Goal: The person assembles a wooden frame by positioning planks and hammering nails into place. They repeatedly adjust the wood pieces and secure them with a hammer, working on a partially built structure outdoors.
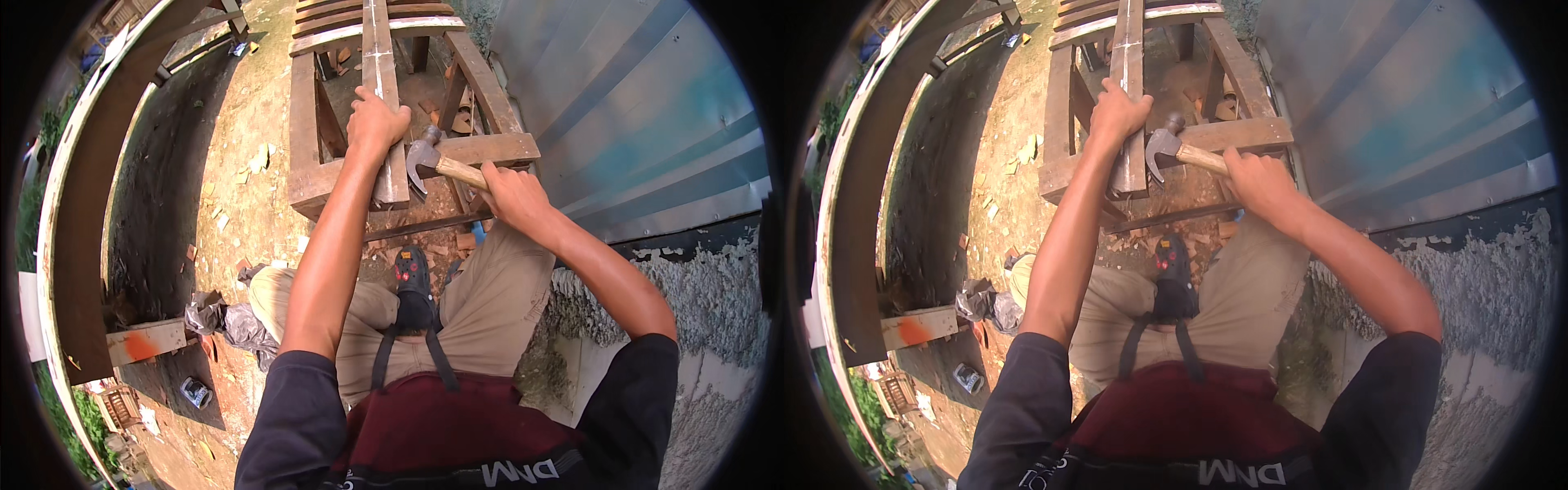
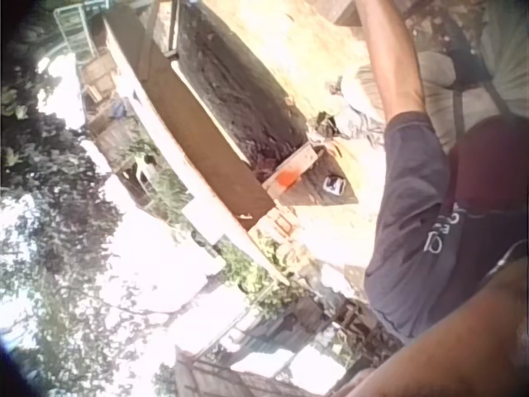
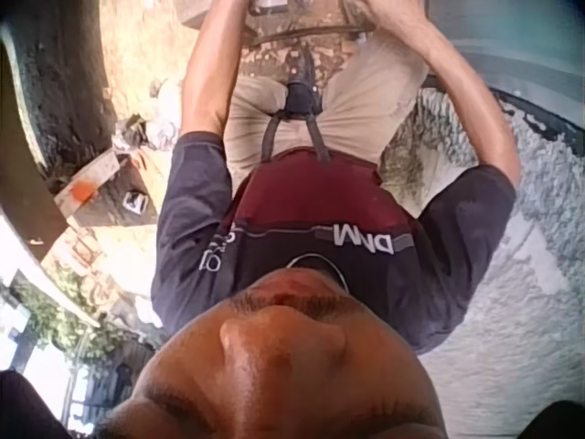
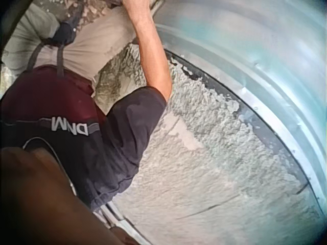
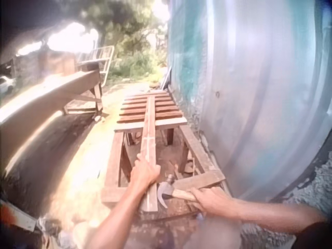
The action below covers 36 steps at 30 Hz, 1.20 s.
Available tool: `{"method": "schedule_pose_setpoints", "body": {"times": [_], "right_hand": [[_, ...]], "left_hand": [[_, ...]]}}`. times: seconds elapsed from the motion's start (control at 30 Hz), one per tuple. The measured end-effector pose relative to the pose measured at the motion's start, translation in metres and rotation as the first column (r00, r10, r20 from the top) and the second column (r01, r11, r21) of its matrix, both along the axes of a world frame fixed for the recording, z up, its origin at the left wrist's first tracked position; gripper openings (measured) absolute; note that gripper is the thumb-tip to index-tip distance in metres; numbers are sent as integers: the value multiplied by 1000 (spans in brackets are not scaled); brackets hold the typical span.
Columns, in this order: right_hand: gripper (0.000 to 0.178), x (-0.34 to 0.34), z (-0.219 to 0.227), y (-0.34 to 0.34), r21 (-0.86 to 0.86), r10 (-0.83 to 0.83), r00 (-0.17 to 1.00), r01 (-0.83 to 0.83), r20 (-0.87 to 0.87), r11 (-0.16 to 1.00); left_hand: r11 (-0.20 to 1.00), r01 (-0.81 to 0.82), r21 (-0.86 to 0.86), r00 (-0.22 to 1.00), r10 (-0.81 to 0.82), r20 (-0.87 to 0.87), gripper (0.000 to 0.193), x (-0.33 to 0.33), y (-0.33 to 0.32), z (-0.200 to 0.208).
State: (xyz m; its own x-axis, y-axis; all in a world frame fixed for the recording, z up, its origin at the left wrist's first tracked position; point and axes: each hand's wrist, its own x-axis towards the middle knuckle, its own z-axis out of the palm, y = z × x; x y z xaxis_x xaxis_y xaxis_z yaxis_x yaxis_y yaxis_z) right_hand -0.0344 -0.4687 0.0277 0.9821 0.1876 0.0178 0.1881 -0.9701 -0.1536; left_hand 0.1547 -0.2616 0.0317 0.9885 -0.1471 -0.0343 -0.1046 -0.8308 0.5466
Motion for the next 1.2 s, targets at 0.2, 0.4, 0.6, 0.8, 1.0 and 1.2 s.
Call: {"method": "schedule_pose_setpoints", "body": {"times": [0.2, 0.4, 0.6, 0.8, 1.0, 1.2], "right_hand": [[29, -2, -2, -18, 43, 5, 1000, -5, 0, 999], [26, 15, 4, -40, 73, 100, 992, -95, -70, 993], [19, 59, 61, -53, -144, 212, 975, -218, -62, 965], [11, 59, 104, -23, -322, 177, 982, -187, -59, 928], [9, 11, 106, 7, -328, 64, 998, -52, 27, 943], [11, -14, 96, 26, -393, 66, 970, 33, 236, 919]], "left_hand": [[998, 55, -29, 997, -53, 54, 110, 10, -1, -7], [997, 58, -58, 998, -58, -1, 109, 10, -7, -1], [980, -114, -161, 993, 114, -13, 110, 8, 4, -2], [938, -190, -291, 980, 201, 9, 101, 4, 17, 3], [880, -217, -423, 971, 240, 1, 83, 3, 24, 0], [799, -186, -572, 969, 247, 30, 72, 3, 30, -6]]}}
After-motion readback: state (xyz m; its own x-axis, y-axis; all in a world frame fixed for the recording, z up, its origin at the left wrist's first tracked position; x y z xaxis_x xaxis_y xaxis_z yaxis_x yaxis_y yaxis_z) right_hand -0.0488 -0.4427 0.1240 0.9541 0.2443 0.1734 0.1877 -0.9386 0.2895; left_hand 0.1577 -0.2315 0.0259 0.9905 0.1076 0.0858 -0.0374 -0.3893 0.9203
